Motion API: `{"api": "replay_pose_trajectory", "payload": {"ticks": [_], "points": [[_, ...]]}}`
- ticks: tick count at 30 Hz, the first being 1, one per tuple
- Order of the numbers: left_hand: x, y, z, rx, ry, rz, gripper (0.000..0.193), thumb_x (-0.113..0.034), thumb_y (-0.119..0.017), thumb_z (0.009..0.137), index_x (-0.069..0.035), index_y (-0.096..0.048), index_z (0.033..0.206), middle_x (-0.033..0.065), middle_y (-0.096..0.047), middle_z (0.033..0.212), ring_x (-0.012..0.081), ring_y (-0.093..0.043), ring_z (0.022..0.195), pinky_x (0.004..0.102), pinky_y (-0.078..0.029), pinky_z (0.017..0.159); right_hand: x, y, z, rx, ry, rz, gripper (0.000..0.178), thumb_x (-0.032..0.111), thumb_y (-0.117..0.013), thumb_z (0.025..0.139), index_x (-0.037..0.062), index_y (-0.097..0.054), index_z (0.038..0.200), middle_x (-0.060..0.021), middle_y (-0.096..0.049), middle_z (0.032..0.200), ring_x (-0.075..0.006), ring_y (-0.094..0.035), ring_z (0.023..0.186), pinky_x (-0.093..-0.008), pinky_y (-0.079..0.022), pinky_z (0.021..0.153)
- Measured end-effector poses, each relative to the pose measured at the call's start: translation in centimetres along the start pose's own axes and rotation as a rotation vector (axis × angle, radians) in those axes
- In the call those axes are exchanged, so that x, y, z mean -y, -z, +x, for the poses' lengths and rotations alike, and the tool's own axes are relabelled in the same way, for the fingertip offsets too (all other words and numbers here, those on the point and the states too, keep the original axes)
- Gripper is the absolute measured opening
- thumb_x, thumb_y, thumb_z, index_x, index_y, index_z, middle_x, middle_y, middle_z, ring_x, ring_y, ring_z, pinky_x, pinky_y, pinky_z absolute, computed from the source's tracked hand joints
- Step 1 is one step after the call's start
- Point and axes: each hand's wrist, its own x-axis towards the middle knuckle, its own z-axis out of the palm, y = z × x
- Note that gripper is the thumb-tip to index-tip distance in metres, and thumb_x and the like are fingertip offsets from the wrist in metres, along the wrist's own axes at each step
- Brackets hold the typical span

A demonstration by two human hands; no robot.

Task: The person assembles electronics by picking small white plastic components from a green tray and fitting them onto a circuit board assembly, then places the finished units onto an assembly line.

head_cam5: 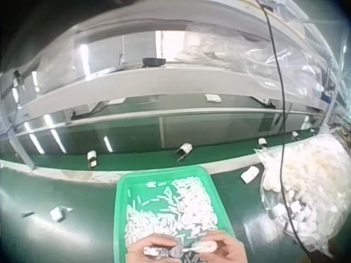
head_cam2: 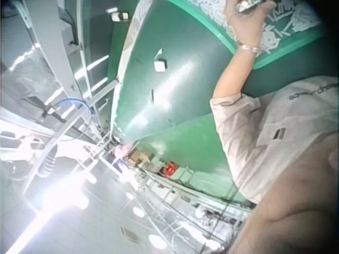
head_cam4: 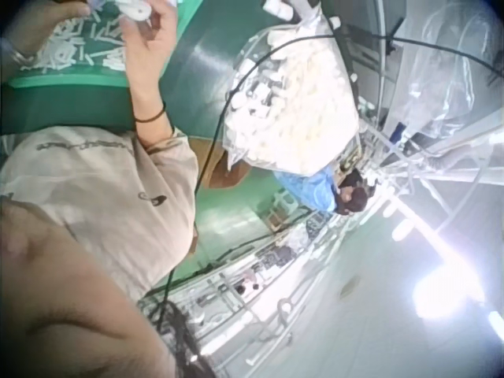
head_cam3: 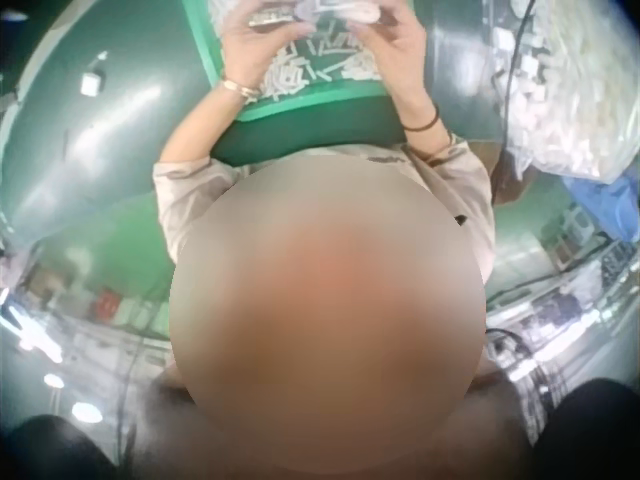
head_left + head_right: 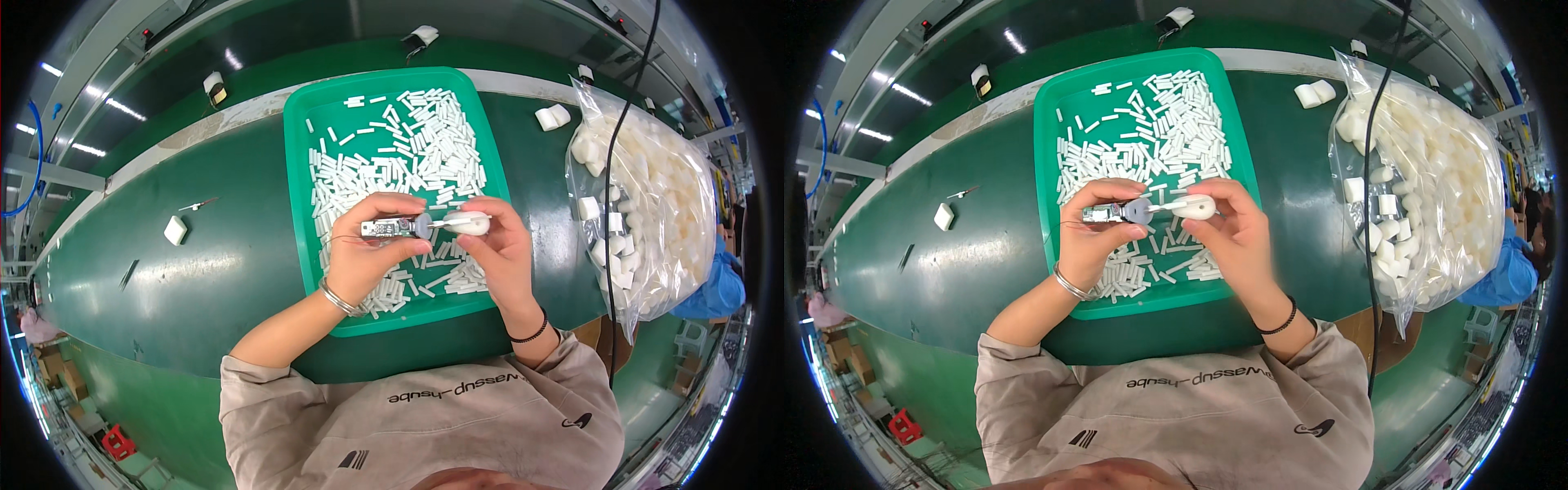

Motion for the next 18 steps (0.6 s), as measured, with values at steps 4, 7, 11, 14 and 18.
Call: {"api": "replay_pose_trajectory", "payload": {"ticks": [4, 7, 11, 14, 18], "points": [[-0.4, 0.1, -0.1, 0.048, 0.082, -0.038, 0.037, 0.003, -0.073, 0.060, -0.001, -0.058, 0.094, 0.0084, -0.060, 0.095, 0.0137, -0.057, 0.087, 0.0262, -0.047, 0.079, 0.0, 0.2, -0.6, -0.024, -0.003, -0.035, 0.029, -0.011, -0.058, 0.072, -0.0043, -0.050, 0.100, -0.0146, -0.056, 0.103, -0.0202, -0.055, 0.097, -0.0287, -0.046, 0.083], [-0.8, -0.2, 0.0, 0.020, -0.011, 0.050, 0.038, 0.004, -0.075, 0.057, -0.001, -0.057, 0.090, 0.0092, -0.061, 0.092, 0.0142, -0.058, 0.086, 0.0264, -0.048, 0.076, 0.1, 0.4, -0.9, -0.003, -0.027, -0.050, 0.024, -0.010, -0.057, 0.074, -0.0047, -0.051, 0.097, -0.0186, -0.058, 0.101, -0.0224, -0.059, 0.093, -0.0294, -0.049, 0.079], [0.0, -0.2, -0.2, 0.091, -0.067, 0.084, 0.038, 0.004, -0.077, 0.054, -0.001, -0.056, 0.085, 0.0116, -0.063, 0.090, 0.0163, -0.060, 0.085, 0.0270, -0.048, 0.076, 0.4, 0.8, -1.7, -0.031, -0.107, -0.101, 0.024, -0.009, -0.058, 0.074, -0.0049, -0.051, 0.097, -0.0183, -0.058, 0.101, -0.0225, -0.060, 0.090, -0.0293, -0.050, 0.077], [-0.2, -0.5, -0.3, 0.138, -0.036, 0.159, 0.036, 0.003, -0.077, 0.055, -0.001, -0.056, 0.084, 0.0118, -0.063, 0.089, 0.0177, -0.061, 0.086, 0.0275, -0.049, 0.077, -0.3, 0.7, -2.2, -0.039, 0.005, -0.144, 0.027, -0.007, -0.061, 0.073, -0.0050, -0.050, 0.098, -0.0166, -0.060, 0.096, -0.0221, -0.061, 0.088, -0.0288, -0.050, 0.076], [-0.2, -0.5, -0.1, 0.166, 0.030, 0.113, 0.033, 0.003, -0.077, 0.056, 0.000, -0.057, 0.083, 0.0101, -0.063, 0.087, 0.0175, -0.061, 0.086, 0.0275, -0.049, 0.077, -0.7, 0.6, -2.5, -0.106, 0.273, -0.324, 0.039, 0.004, -0.071, 0.069, -0.0034, -0.051, 0.101, -0.0139, -0.062, 0.087, -0.0206, -0.061, 0.081, -0.0296, -0.049, 0.070]]}}
